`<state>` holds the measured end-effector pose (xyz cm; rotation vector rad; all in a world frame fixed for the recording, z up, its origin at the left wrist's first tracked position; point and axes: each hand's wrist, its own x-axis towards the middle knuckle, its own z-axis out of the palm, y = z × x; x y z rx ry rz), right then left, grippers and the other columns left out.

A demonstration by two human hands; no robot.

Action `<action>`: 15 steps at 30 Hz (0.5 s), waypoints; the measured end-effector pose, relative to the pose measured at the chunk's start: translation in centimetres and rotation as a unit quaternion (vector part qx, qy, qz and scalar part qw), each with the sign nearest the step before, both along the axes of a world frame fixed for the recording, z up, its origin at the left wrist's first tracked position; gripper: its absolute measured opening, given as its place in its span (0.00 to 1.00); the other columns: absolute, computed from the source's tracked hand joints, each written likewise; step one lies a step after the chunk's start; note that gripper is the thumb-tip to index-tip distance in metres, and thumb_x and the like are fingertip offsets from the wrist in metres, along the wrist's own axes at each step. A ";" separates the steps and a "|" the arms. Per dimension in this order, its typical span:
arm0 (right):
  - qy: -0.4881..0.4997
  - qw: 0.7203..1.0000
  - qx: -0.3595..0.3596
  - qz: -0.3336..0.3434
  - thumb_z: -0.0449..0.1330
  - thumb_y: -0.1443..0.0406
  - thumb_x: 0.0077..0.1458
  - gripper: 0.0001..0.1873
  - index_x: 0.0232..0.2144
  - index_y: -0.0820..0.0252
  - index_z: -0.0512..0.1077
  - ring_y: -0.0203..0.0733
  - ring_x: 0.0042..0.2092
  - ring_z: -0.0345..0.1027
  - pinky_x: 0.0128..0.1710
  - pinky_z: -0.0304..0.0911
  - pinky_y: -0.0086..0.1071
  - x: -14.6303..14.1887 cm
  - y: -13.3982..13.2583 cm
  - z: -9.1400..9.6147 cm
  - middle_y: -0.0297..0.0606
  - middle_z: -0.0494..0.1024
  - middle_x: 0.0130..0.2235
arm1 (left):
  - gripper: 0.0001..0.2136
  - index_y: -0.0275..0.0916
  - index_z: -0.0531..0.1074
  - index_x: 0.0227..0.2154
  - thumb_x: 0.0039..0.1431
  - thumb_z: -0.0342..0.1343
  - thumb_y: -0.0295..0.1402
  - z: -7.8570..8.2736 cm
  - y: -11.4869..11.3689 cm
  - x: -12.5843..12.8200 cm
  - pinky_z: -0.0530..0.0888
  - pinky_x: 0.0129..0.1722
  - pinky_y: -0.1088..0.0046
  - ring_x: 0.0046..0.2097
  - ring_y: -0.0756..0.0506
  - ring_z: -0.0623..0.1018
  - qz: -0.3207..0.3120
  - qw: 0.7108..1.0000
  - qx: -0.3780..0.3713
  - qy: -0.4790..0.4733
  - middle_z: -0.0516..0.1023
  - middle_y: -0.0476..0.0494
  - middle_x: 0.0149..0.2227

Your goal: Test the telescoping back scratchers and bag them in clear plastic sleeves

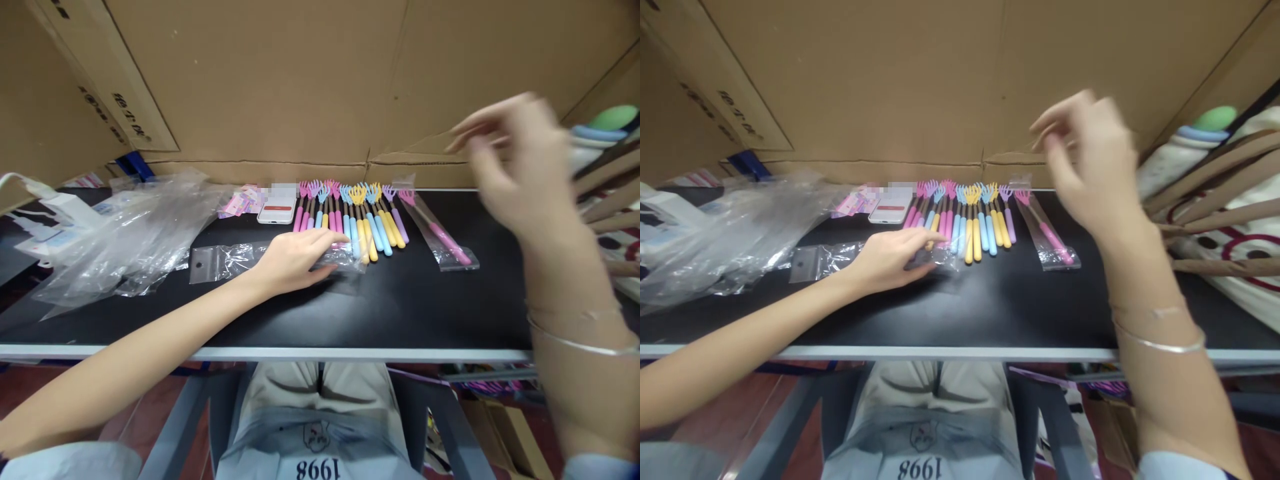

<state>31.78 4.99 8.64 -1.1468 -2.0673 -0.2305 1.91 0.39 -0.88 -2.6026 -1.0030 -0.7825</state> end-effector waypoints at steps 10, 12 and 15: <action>-0.317 0.938 -0.104 -0.095 0.43 0.60 0.63 0.20 0.49 0.57 0.70 0.48 0.47 0.67 0.35 0.59 0.35 1.3 8.4 -8.2 0.45 0.75 0.45 | 0.14 0.39 0.67 0.48 0.59 0.54 0.33 0.1 -0.1 0.0 0.70 0.33 0.78 0.41 0.49 0.79 -0.009 1.000 -0.006 -0.001 0.78 0.47 0.42; -0.319 0.940 -0.089 -0.080 0.43 0.59 0.63 0.20 0.49 0.56 0.70 0.48 0.49 0.66 0.35 0.59 0.35 1.3 8.1 -8.6 0.44 0.76 0.46 | 0.14 0.39 0.67 0.49 0.59 0.54 0.33 0.1 -0.1 0.0 0.70 0.32 0.78 0.41 0.49 0.79 -0.008 1.000 -0.008 0.000 0.78 0.47 0.42; -0.313 0.944 -0.079 -0.071 0.42 0.58 0.64 0.21 0.46 0.55 0.72 0.48 0.49 0.65 0.34 0.58 0.34 0.6 7.6 -8.4 0.43 0.76 0.45 | 0.15 0.39 0.67 0.49 0.59 0.55 0.33 0.0 0.0 0.0 0.69 0.32 0.78 0.41 0.49 0.78 -0.004 1.000 -0.012 0.005 0.78 0.48 0.43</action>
